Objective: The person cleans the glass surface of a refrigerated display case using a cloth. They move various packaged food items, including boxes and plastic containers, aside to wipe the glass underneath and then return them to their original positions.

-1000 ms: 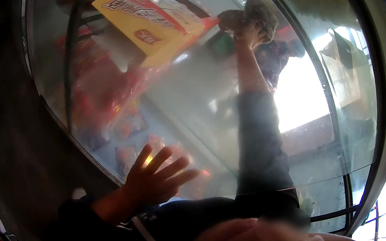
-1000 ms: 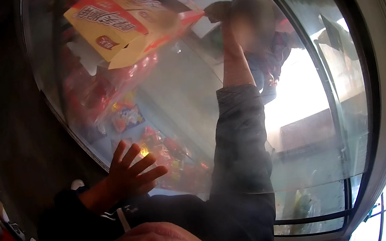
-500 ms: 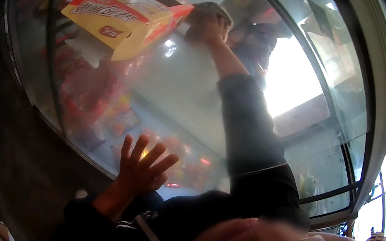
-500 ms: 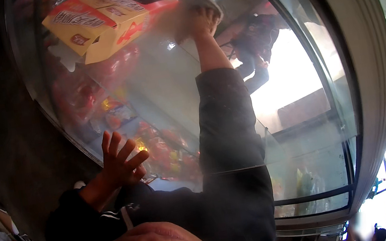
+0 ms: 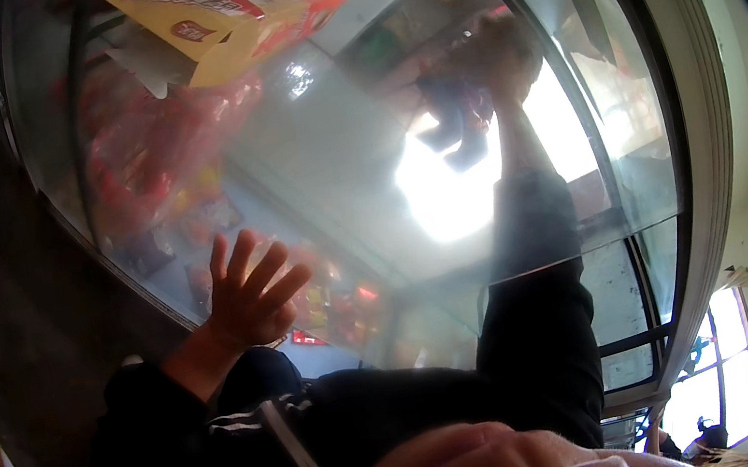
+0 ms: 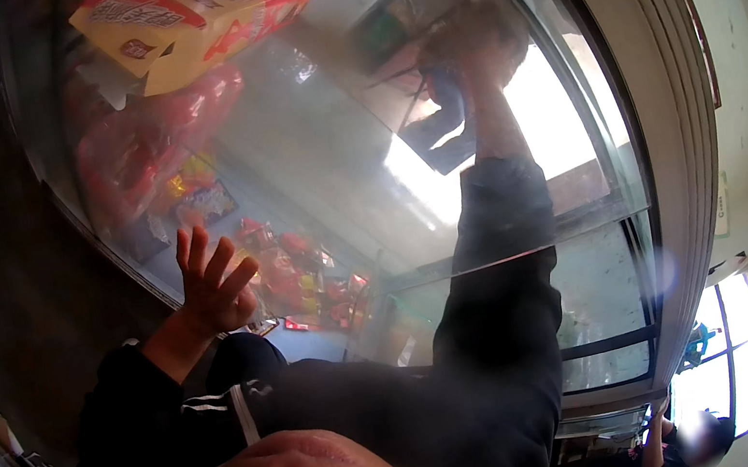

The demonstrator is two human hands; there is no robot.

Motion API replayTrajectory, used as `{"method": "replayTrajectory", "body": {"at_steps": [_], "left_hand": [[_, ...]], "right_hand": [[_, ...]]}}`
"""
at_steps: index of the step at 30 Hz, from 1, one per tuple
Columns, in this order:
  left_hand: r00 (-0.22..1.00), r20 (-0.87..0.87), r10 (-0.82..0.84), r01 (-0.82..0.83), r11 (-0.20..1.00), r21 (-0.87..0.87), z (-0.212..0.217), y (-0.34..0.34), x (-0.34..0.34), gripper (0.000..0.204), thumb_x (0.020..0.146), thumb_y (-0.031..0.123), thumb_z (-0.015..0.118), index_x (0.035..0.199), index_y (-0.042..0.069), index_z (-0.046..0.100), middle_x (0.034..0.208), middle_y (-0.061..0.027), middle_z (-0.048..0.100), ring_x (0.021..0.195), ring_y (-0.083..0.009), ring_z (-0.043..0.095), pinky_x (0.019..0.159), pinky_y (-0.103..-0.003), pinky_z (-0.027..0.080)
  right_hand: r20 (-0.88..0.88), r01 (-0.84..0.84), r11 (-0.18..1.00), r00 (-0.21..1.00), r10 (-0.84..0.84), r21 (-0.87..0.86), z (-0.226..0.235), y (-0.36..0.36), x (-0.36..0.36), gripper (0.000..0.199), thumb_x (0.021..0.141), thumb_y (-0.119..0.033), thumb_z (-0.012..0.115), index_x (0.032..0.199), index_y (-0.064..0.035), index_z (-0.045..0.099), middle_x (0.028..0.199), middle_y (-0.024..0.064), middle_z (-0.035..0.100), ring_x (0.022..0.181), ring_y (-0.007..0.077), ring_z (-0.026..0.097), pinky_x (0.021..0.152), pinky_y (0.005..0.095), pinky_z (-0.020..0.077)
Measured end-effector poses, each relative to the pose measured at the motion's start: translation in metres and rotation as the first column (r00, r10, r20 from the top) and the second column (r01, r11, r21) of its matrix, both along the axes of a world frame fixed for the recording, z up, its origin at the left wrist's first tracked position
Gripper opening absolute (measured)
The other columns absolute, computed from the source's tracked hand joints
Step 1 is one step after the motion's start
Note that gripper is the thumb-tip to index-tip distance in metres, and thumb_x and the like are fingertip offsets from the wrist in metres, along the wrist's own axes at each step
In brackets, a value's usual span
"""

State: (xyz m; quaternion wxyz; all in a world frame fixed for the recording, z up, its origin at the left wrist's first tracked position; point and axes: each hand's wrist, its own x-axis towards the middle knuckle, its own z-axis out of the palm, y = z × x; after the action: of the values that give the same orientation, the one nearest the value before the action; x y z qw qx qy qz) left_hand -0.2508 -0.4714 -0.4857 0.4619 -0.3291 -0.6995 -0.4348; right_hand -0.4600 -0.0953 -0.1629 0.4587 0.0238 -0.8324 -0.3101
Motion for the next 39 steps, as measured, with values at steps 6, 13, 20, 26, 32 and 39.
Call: {"method": "replayTrajectory", "body": {"at_steps": [6, 13, 20, 26, 32, 39], "left_hand": [[1.0, 0.005, 0.0, 0.001, 0.996, -0.087, 0.009, -0.009, 0.004, 0.051, 0.08, 0.016, 0.046, 0.13, 0.02, 0.051, 0.141, -0.0135, 0.039, 0.14, -0.0432, 0.02, 0.112, -0.061, 0.01], [0.999, -0.031, -0.019, 0.014, 0.986, -0.165, 0.005, -0.018, -0.002, 0.041, 0.081, 0.025, 0.047, 0.121, 0.025, 0.057, 0.124, -0.0074, 0.049, 0.126, -0.0396, 0.037, 0.111, -0.057, 0.015], [0.995, -0.072, -0.065, 0.055, 0.989, -0.14, 0.004, -0.014, -0.006, 0.041, 0.08, 0.027, 0.048, 0.121, 0.026, 0.056, 0.121, -0.007, 0.049, 0.124, -0.0386, 0.037, 0.111, -0.057, 0.014], [0.999, 0.0, -0.046, 0.046, 0.99, -0.132, 0.002, -0.016, 0.0, 0.045, 0.081, 0.019, 0.047, 0.126, 0.025, 0.052, 0.127, -0.009, 0.047, 0.133, -0.0379, 0.029, 0.112, -0.057, 0.012], [0.996, 0.062, -0.057, 0.063, 0.993, -0.101, 0.003, -0.014, 0.006, 0.056, 0.08, 0.013, 0.048, 0.135, 0.022, 0.048, 0.145, -0.011, 0.036, 0.142, -0.0391, 0.017, 0.113, -0.059, 0.009], [0.991, 0.105, -0.08, 0.089, 0.992, -0.084, 0.005, -0.013, 0.011, 0.057, 0.08, 0.012, 0.049, 0.136, 0.022, 0.047, 0.148, -0.0106, 0.032, 0.142, -0.0396, 0.016, 0.113, -0.059, 0.01]], "right_hand": [[-0.145, -0.084, 0.885, 0.989, 0.019, -0.459, -0.026, -0.018, 0.015, 0.029, 0.083, -0.036, 0.061, 0.098, -0.0115, 0.064, 0.106, 0.0078, 0.063, 0.104, 0.0214, 0.059, 0.086, 0.036, 0.0467], [0.17, -0.038, 0.898, 0.978, 0.125, -0.439, -0.018, 0.015, -0.119, 0.066, 0.081, -0.032, 0.06, 0.14, -0.0135, 0.038, 0.138, 0.0255, 0.039, 0.134, 0.0364, 0.032, 0.107, 0.0423, 0.036], [0.256, 0.242, 0.773, 0.961, -0.107, -0.587, 0.024, -0.001, -0.084, 0.077, 0.077, -0.044, 0.063, 0.144, -0.0191, 0.034, 0.14, 0.0254, 0.037, 0.133, 0.0399, 0.034, 0.108, 0.0459, 0.035], [0.051, 0.281, 0.879, 0.945, -0.324, 0.386, 0.015, 0.049, -0.01, 0.078, 0.074, -0.055, 0.064, 0.139, -0.0197, 0.04, 0.137, 0.0116, 0.044, 0.129, 0.0285, 0.042, 0.105, 0.0423, 0.0369], [0.072, 0.415, 0.897, 0.91, -0.409, -0.151, -0.005, 0.098, 0.058, 0.061, 0.078, -0.049, 0.061, 0.128, -0.0161, 0.049, 0.125, 0.012, 0.052, 0.117, 0.0277, 0.05, 0.095, 0.0406, 0.0419], [0.073, 0.493, 0.837, 0.868, -0.49, -0.238, -0.033, 0.121, 0.057, 0.044, 0.082, -0.043, 0.058, 0.114, -0.0118, 0.059, 0.111, 0.0125, 0.06, 0.103, 0.0266, 0.059, 0.083, 0.0386, 0.0476]]}}
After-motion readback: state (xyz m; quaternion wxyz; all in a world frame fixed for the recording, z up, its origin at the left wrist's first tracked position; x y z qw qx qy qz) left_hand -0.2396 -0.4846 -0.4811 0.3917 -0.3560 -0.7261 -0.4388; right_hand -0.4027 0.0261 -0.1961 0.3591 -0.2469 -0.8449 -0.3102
